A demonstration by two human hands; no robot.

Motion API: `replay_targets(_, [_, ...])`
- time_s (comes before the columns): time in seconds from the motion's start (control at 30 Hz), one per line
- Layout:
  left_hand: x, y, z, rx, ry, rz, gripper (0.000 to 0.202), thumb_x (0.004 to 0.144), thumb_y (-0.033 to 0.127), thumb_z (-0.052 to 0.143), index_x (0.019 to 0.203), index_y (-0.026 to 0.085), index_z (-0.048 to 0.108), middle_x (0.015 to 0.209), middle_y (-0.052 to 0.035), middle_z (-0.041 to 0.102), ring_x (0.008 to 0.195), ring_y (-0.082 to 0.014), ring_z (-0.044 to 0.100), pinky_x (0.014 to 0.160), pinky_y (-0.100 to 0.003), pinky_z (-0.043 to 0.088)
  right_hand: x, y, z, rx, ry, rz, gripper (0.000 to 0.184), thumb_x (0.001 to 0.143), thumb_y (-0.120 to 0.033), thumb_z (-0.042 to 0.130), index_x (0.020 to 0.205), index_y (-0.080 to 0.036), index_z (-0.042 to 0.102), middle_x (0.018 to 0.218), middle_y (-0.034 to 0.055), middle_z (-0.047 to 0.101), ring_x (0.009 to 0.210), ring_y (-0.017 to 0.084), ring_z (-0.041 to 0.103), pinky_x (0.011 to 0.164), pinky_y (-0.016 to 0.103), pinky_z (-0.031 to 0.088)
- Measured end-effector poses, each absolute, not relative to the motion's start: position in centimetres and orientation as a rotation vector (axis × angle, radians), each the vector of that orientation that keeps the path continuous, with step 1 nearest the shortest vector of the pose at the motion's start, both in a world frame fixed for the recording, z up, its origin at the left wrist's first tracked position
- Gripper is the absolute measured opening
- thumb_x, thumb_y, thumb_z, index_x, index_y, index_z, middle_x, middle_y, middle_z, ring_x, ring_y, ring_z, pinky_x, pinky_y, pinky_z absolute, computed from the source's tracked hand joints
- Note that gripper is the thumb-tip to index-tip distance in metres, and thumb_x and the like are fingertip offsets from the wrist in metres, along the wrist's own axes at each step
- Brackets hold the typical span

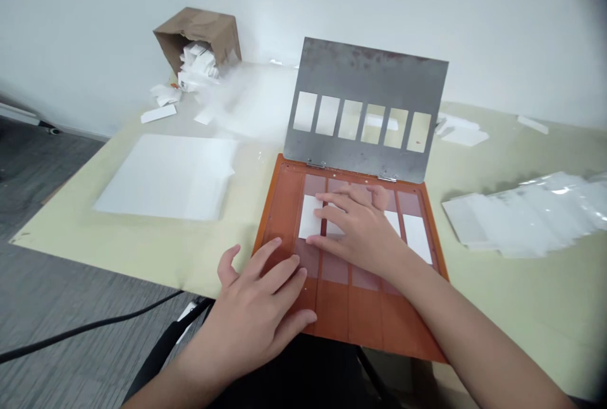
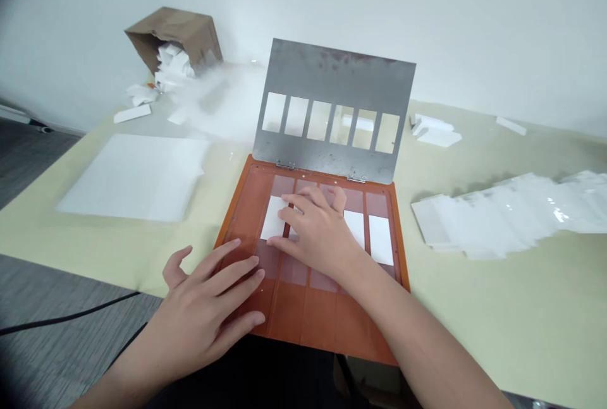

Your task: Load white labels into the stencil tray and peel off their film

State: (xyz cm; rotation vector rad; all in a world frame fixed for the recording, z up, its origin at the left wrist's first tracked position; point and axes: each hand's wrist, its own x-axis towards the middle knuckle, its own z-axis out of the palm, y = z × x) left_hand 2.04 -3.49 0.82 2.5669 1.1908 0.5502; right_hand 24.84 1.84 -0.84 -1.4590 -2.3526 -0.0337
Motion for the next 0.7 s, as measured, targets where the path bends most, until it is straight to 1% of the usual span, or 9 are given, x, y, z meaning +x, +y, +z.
replay_targets(0.17, [2.0, -3.4, 0.8, 2.587, 1.185, 0.556, 0.031, 0.094, 0.052, 0.057, 0.106, 0.027, 0.071, 0.108, 0.0013, 0.076, 0.127, -0.0265, 0.057, 0.118, -0.046, 0.000, 24.9, 1.9, -0.8, -1.443, -2.354, -0.034, 0.030, 0.087, -0.053, 0.068, 0.090, -0.024, 0.070, 0.122, 0.0052, 0.072, 0.113, 0.031, 0.059, 0.101, 0.058, 0.024])
replay_targets(0.27, [1.9, -3.6, 0.5, 2.609, 1.191, 0.573, 0.032, 0.094, 0.053, 0.057, 0.105, 0.027, 0.071, 0.110, 0.0014, 0.076, 0.129, -0.0268, 0.055, 0.118, -0.045, -0.002, 25.0, 1.9, -0.7, -1.431, -2.378, -0.038, 0.030, 0.089, -0.053, 0.066, 0.090, -0.023, 0.070, 0.124, 0.0052, 0.071, 0.113, 0.031, 0.059, 0.101, 0.059, 0.024])
replay_targets(0.37, [1.8, -3.7, 0.1, 2.666, 1.238, 0.568, 0.037, 0.096, 0.055, 0.052, 0.112, 0.028, 0.072, 0.119, -0.0014, 0.074, 0.129, -0.0289, 0.054, 0.118, -0.048, 0.001, 25.1, 1.9, -0.4, -1.428, -2.401, -0.005, 0.029, 0.095, -0.050, 0.058, 0.089, -0.024, 0.070, 0.125, 0.0048, 0.070, 0.114, 0.031, 0.059, 0.101, 0.060, 0.023])
replay_targets(0.47, [2.0, -3.7, -0.1, 2.707, 1.291, 0.533, 0.042, 0.097, 0.056, 0.047, 0.121, 0.030, 0.069, 0.131, -0.0037, 0.069, 0.130, -0.0309, 0.053, 0.118, -0.051, 0.005, 25.3, 2.0, -0.1, -1.442, -2.404, 0.069, 0.032, 0.101, -0.044, 0.049, 0.089, -0.025, 0.070, 0.125, 0.0038, 0.070, 0.116, 0.030, 0.058, 0.101, 0.060, 0.022])
replay_targets(0.57, [2.4, -3.5, 0.0, 2.700, 1.331, 0.482, 0.046, 0.098, 0.057, 0.044, 0.127, 0.030, 0.066, 0.141, -0.0048, 0.062, 0.134, -0.0315, 0.049, 0.118, -0.052, 0.004, 25.4, 2.0, 0.4, -1.451, -2.415, 0.139, 0.036, 0.104, -0.040, 0.042, 0.089, -0.025, 0.070, 0.126, 0.0041, 0.070, 0.119, 0.030, 0.056, 0.101, 0.061, 0.021])
replay_targets(0.63, [2.8, -3.1, 0.2, 2.692, 1.361, 0.449, 0.049, 0.098, 0.057, 0.042, 0.130, 0.028, 0.064, 0.143, -0.0073, 0.060, 0.135, -0.0316, 0.048, 0.117, -0.053, 0.004, 25.5, 2.0, 0.6, -1.452, -2.427, 0.178, 0.038, 0.105, -0.038, 0.038, 0.090, -0.025, 0.070, 0.128, 0.0044, 0.069, 0.120, 0.030, 0.055, 0.101, 0.061, 0.020])
replay_targets(0.7, [3.3, -2.8, 0.3, 2.692, 1.385, 0.405, 0.052, 0.100, 0.057, 0.038, 0.135, 0.026, 0.061, 0.141, -0.0110, 0.060, 0.134, -0.0322, 0.048, 0.115, -0.056, 0.007, 25.5, 2.0, 0.9, -1.453, -2.436, 0.216, 0.039, 0.105, -0.037, 0.037, 0.091, -0.024, 0.071, 0.129, 0.0048, 0.068, 0.121, 0.030, 0.054, 0.101, 0.061, 0.021])
